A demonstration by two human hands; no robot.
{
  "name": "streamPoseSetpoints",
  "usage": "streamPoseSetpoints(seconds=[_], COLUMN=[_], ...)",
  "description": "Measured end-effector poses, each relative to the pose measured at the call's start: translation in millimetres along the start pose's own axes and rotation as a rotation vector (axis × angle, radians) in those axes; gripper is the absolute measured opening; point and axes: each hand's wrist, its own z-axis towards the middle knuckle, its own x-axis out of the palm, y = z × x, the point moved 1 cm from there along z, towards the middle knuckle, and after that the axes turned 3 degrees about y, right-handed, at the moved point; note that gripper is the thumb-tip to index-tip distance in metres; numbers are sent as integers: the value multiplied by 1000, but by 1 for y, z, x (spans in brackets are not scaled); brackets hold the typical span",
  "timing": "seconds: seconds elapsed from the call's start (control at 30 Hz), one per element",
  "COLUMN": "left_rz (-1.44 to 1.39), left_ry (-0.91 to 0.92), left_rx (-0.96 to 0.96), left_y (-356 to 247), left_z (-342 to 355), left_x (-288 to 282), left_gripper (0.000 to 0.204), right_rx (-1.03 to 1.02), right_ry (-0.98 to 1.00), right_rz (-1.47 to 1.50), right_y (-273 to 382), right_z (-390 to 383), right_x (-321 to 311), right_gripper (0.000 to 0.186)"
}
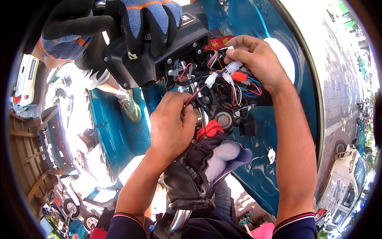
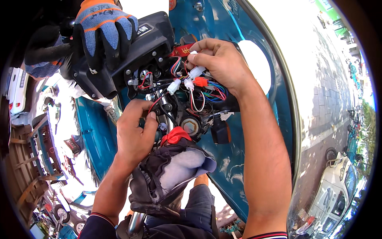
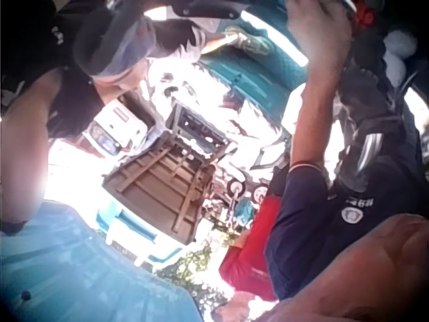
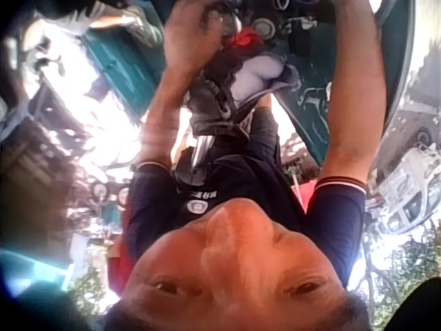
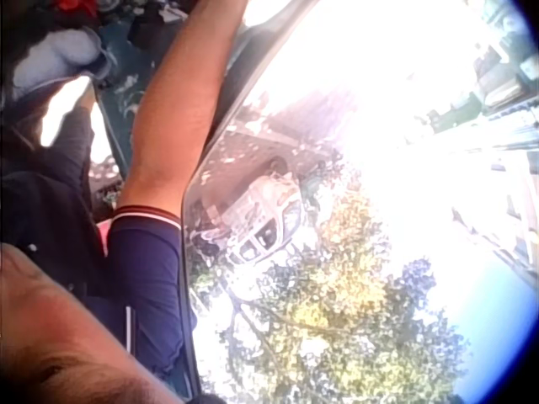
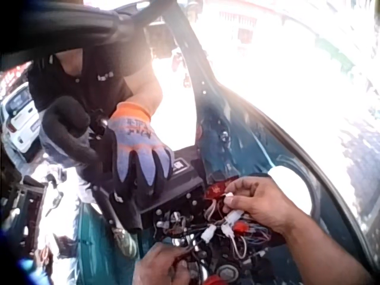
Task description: The person repairs the electrical wiring of a blue three-wheeled vehicle. They connect multiple colored wires and white connectors under the seat and later work on a wiring box near the battery under the chassis. Another person assists by holding parts and using a power tool.
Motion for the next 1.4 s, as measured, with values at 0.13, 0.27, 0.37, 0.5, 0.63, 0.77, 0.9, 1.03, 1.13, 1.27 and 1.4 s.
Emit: streamPoseSetpoints(seconds=[0.13,0.27,0.37,0.5,0.63,0.77,0.9,1.03,1.13,1.27,1.4], left_rz=[11,20,-18,-89,-75,185,557,576,538,377,159], left_ry=[-37,-52,-61,-52,-20,-62,57,97,84,61,15], left_rx=[-1,156,163,199,196,322,246,242,197,203,148], left_y=[2,-6,-17,-25,-25,-27,-34,-33,-34,-24,-23], left_z=[1,9,21,33,31,24,11,13,16,21,23], left_x=[-2,4,10,24,23,10,-5,-2,-1,5,3], left_gripper=[12,11,11,11,13,23,39,44,37,23,16], right_rx=[3,-29,-42,-95,-99,-137,-126,-127,-85,-67,-71], right_ry=[12,22,79,205,255,291,305,322,289,309,286], right_rz=[-36,-114,-190,-249,-385,-371,-318,-316,-267,-182,-122], right_y=[1,2,3,3,6,5,3,4,5,-1,-3], right_z=[-2,-5,-6,-8,-12,-15,-16,-15,-18,-15,-15], right_x=[0,-1,-3,-5,-1,-2,-4,-4,-1,-7,-4], right_gripper=[30,28,30,35,40,36,34,34,31,34,34])
